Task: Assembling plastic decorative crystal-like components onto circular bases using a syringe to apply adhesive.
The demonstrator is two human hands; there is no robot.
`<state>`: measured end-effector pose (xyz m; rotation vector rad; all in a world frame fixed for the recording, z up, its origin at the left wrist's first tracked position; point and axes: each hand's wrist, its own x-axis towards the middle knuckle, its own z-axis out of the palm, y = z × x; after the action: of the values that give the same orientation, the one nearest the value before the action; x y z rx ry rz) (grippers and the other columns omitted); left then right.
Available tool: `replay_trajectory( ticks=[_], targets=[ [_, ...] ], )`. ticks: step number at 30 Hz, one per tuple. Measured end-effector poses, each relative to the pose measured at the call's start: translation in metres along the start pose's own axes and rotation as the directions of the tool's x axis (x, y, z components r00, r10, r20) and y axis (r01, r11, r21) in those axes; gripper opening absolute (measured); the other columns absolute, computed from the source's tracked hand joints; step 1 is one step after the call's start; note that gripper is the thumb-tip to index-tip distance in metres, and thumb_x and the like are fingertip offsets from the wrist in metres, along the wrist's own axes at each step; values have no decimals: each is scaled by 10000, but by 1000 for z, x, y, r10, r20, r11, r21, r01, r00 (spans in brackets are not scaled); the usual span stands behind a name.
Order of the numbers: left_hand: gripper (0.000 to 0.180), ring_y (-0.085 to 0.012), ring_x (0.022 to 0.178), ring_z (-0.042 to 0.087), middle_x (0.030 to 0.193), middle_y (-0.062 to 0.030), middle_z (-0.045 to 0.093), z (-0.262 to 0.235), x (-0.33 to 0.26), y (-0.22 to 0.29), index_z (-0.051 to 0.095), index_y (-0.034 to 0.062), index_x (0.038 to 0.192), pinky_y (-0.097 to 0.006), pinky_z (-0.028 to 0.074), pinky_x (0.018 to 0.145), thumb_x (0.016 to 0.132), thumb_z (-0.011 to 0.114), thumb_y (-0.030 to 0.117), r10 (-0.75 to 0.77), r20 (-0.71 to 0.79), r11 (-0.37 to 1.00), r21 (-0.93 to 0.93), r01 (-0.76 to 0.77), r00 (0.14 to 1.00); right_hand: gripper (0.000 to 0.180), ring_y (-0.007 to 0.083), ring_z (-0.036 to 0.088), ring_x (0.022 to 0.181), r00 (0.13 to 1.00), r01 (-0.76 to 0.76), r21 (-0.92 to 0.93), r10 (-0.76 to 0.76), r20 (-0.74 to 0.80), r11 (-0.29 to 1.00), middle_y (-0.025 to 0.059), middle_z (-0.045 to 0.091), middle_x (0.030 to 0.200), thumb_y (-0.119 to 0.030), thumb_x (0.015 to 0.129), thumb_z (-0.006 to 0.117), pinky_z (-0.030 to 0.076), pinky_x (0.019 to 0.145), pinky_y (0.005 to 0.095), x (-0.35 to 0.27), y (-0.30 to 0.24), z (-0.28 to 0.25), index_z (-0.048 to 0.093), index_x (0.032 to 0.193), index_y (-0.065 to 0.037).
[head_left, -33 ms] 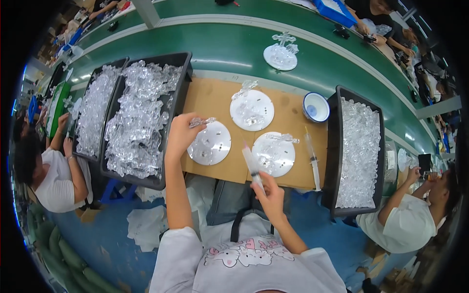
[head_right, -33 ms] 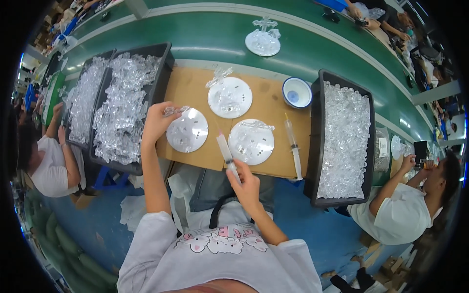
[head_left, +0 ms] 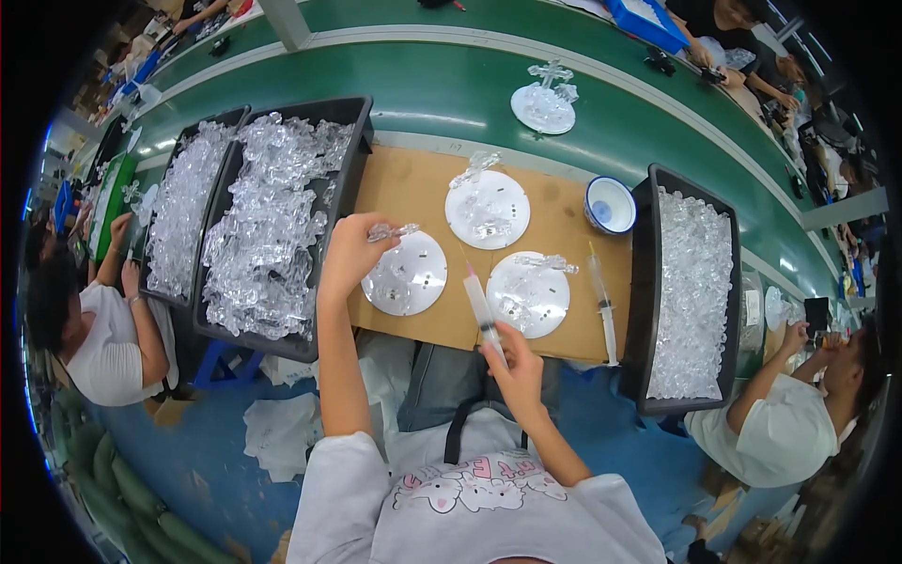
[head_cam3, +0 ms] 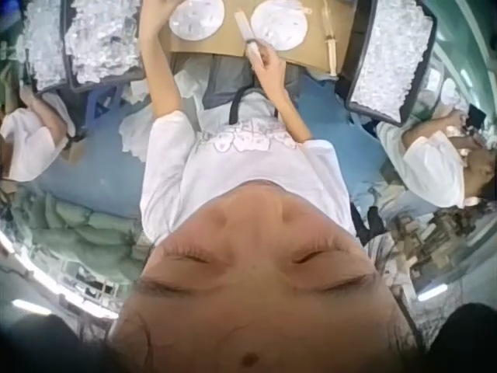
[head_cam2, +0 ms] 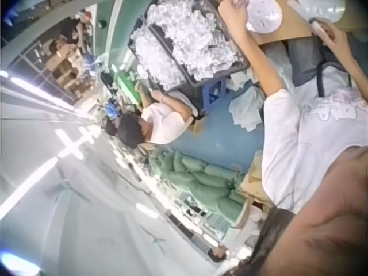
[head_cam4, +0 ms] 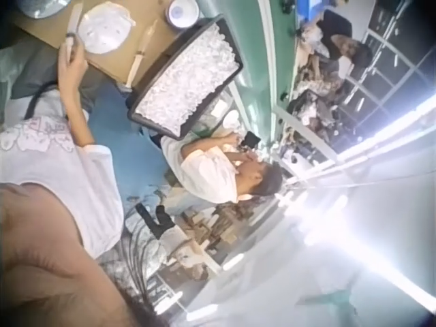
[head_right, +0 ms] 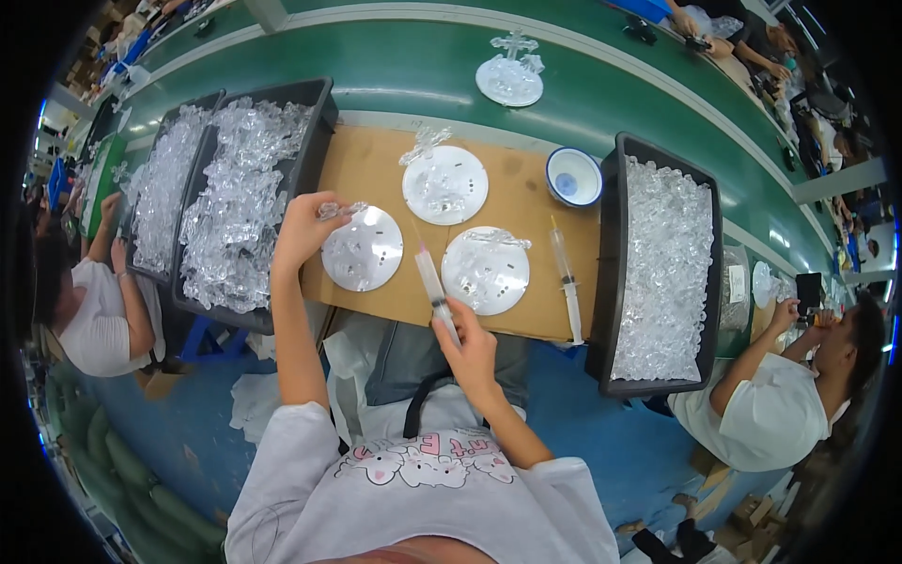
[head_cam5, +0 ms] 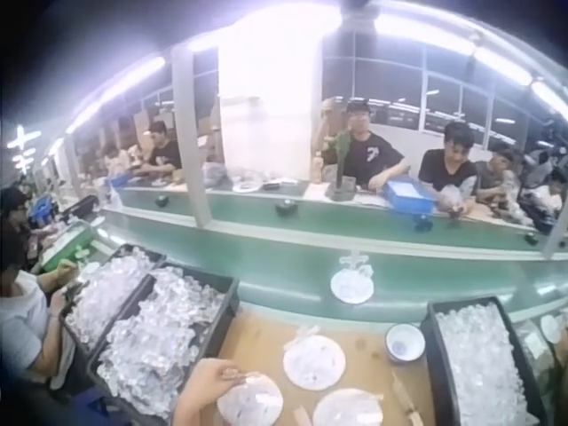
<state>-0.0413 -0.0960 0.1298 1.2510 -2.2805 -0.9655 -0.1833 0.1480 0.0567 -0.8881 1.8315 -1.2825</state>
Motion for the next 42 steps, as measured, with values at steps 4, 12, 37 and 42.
replay_trajectory(
  ticks=[4,12,37,42],
  targets=[
    [182,-237,662,606,703,-153,623,-5,-4,-2,631,-22,845,-306,460,651,678,674,35,82,96,997,-10,-81,992,310,83,554,566,994,95,-158,-103,-40,983,85,644,746,-119,844,594,442,509,227,20,-14,27,527,1125,-8],
    [350,-314,898,579,996,-156,599,-40,-65,10,574,41,1063,-344,444,779,719,614,-11,61,-315,998,37,-52,947,272,277,604,788,961,154,-566,-256,-105,810,109,568,865,-246,826,596,471,630,377,60,-20,61,584,1041,-79],
    [252,-302,750,553,806,-111,509,-111,-78,-85,594,24,801,-398,446,642,681,720,205,200,-345,729,677,96,917,326,256,539,901,880,460,-429,-462,108,777,120,551,1037,-75,770,632,468,680,317,14,-71,29,562,1087,-58],
    [240,-284,724,535,781,-113,483,-110,-115,15,558,-3,761,-375,430,622,685,694,179,231,-97,739,665,-110,968,335,230,556,826,799,600,-296,-573,182,743,106,574,1011,-79,723,691,468,634,284,2,-126,27,592,1042,-55]
  ],
)
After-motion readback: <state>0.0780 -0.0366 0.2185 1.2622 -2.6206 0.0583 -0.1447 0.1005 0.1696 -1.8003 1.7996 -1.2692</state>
